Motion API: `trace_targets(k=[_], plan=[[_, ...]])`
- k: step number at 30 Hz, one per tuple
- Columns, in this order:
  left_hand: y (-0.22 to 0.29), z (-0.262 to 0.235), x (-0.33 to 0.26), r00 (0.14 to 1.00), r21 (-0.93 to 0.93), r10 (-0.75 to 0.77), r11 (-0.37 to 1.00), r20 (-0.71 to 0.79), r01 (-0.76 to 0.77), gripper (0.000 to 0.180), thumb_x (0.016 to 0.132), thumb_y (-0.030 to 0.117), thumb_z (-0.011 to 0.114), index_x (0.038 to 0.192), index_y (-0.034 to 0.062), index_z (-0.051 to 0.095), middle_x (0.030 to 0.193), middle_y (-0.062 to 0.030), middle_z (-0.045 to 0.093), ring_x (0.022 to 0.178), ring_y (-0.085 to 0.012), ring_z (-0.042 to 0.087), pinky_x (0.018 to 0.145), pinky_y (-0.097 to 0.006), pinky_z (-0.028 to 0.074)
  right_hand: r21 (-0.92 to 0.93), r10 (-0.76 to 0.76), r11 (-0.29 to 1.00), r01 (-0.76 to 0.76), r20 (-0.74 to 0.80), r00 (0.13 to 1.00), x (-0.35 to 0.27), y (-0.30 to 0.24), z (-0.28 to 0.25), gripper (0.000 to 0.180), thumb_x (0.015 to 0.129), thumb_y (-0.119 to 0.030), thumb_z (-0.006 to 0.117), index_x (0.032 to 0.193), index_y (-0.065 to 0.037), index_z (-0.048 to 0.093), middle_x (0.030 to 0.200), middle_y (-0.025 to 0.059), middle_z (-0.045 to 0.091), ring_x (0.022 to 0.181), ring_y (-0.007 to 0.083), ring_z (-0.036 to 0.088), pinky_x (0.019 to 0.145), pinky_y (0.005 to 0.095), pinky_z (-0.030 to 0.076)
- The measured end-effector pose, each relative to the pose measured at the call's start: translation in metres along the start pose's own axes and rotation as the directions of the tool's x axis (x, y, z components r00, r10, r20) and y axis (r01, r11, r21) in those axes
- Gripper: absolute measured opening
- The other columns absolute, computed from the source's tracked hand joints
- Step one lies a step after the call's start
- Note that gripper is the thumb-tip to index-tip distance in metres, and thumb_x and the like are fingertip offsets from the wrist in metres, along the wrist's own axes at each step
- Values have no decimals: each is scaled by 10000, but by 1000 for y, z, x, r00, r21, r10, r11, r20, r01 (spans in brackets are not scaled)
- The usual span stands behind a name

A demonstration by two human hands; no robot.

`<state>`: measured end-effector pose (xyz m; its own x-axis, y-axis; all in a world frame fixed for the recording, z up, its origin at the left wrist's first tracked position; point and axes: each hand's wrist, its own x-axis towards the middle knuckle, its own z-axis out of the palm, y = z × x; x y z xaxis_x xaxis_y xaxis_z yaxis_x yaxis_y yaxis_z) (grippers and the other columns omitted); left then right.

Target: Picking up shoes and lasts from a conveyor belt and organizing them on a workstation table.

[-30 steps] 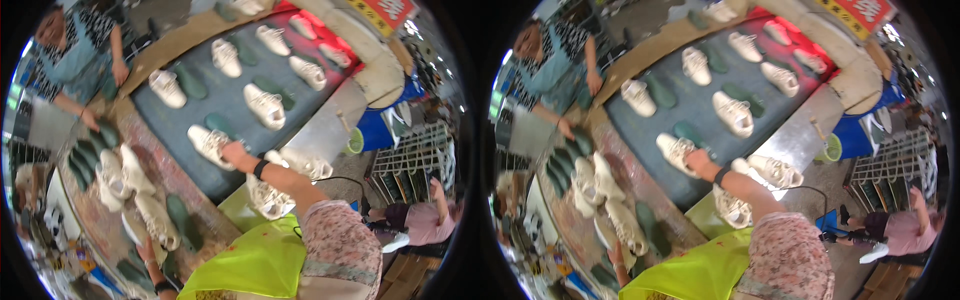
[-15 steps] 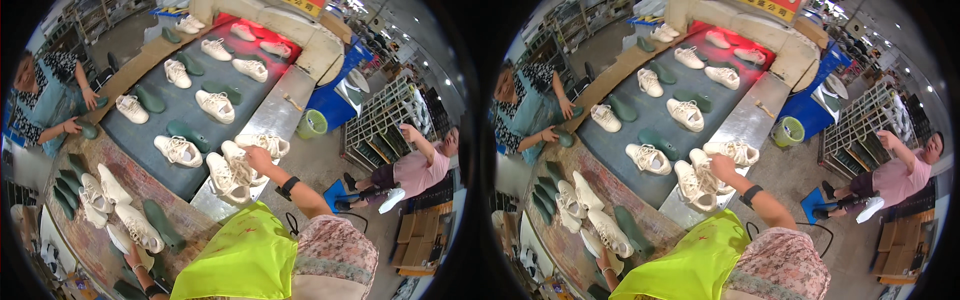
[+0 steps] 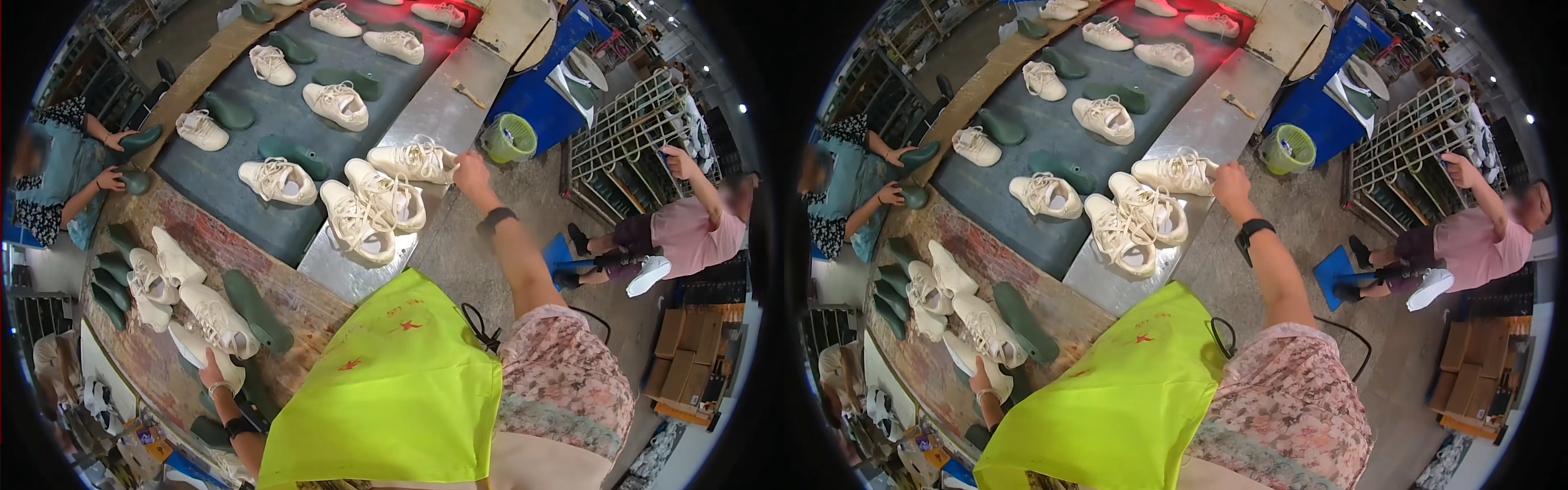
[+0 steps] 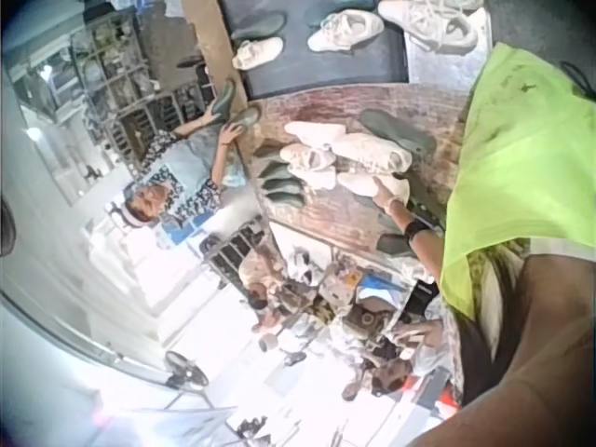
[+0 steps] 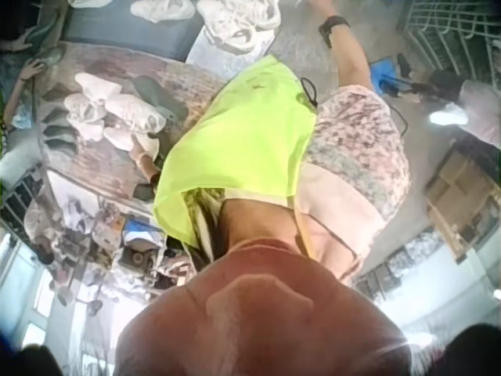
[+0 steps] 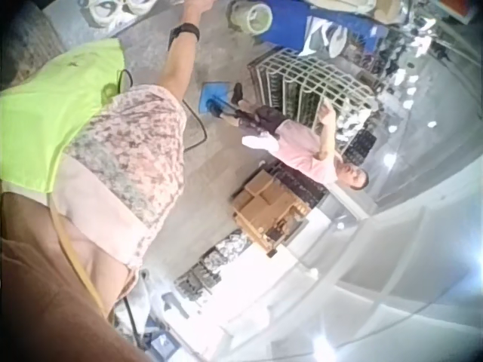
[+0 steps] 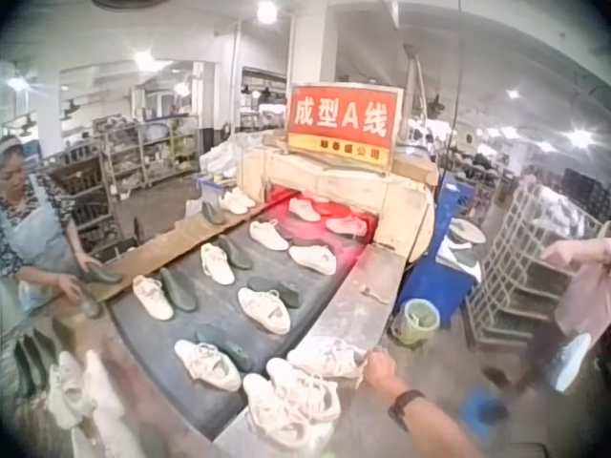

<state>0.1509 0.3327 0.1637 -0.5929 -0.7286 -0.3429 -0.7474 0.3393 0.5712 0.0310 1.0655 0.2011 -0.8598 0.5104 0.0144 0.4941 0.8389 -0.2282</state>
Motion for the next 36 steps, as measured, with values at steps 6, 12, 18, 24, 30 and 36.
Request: trace_targets(k=[6,12,18,24,30,36], plan=[[11,7,-19,999,-80,-20,997,-36,17,901,664,565,678,1141,-173,477,1145,-252,544,1055,-315,539,877,-361,418,-262,-204,917,302,343,917,12,-5,26,260,725,-321,607,861,-112,681,989,75,629,1083,271,469,860,464,385],[4,8,-15,982,-18,-72,997,-174,70,858,670,512,703,1133,-173,475,1138,-255,549,1054,-328,541,885,-370,417,-227,-185,946,232,208,960,41,-31,55,303,704,-385,630,808,-106,687,904,105,640,987,277,530,785,436,423],[-8,9,-12,982,-55,-99,994,-160,91,982,654,551,684,1232,-170,350,1243,-290,453,1151,-368,465,965,-373,368,143,-254,966,216,361,897,23,-49,76,235,693,-294,578,707,-79,672,837,179,628,870,343,583,711,413,496],[-2,9,-29,972,68,-144,985,-185,159,1043,617,631,649,1250,-143,352,1265,-308,422,1184,-389,426,987,-402,344,-8,-411,882,472,480,775,33,-29,101,229,717,-291,575,815,-110,675,903,183,631,836,343,601,715,417,500],[-15,10,-18,978,43,-110,992,-178,119,1035,630,638,638,1234,-156,363,1248,-309,437,1173,-388,435,975,-392,353,43,-355,935,353,124,926,-9,-70,10,224,763,-259,555,843,-67,638,841,147,627,799,331,608,685,422,492],[4,12,-15,981,102,-94,988,-171,113,1031,634,651,625,1217,-163,378,1227,-310,456,1149,-386,458,966,-392,360,363,-293,922,138,417,860,-57,-69,13,307,736,-333,632,821,-38,628,783,141,619,734,293,617,649,412,490]])
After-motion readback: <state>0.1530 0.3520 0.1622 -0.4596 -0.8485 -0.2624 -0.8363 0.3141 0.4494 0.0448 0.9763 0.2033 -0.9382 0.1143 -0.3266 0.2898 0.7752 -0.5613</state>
